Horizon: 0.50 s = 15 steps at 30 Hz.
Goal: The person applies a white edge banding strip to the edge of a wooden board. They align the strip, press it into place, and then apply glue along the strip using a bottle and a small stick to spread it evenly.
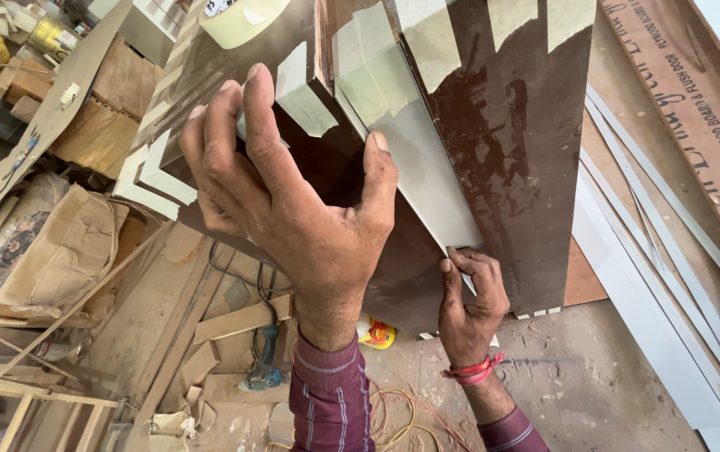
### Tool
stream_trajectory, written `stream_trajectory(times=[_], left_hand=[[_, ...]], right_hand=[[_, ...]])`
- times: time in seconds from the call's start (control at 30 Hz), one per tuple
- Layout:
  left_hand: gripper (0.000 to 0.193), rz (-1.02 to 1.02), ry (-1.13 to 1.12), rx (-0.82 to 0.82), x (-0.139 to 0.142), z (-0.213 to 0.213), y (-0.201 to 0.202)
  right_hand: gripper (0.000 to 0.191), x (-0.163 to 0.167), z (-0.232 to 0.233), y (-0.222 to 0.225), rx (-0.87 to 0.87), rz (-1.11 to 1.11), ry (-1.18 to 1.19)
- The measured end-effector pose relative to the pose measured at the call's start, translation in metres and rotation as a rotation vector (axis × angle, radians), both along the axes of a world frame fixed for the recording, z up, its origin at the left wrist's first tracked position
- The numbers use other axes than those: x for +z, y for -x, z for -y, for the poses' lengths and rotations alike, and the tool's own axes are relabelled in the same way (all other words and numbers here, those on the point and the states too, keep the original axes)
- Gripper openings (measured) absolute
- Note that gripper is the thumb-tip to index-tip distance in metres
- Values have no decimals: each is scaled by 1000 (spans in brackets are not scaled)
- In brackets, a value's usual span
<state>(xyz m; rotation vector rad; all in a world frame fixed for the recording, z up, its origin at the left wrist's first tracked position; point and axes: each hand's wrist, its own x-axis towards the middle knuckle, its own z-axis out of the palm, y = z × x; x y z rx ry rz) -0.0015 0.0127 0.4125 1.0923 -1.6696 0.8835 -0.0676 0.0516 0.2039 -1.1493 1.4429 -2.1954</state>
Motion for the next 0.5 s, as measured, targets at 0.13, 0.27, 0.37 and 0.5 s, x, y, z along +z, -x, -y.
stream_trajectory(times=[0.13, 0.27, 0.37, 0.5], left_hand=[[76, 4, 13, 1, 0, 1, 0], [76, 12, 10, 2, 0, -1, 1], [76, 15, 3, 3, 1, -3, 0], [76, 21, 6, -2, 1, -2, 0]], right_hand=[[9, -1, 1, 0, 8, 9, 6], [9, -2, 1, 0, 9, 16, 2], [9, -2, 1, 0, 12, 18, 4], [9, -2, 1, 0, -3, 7, 0]])
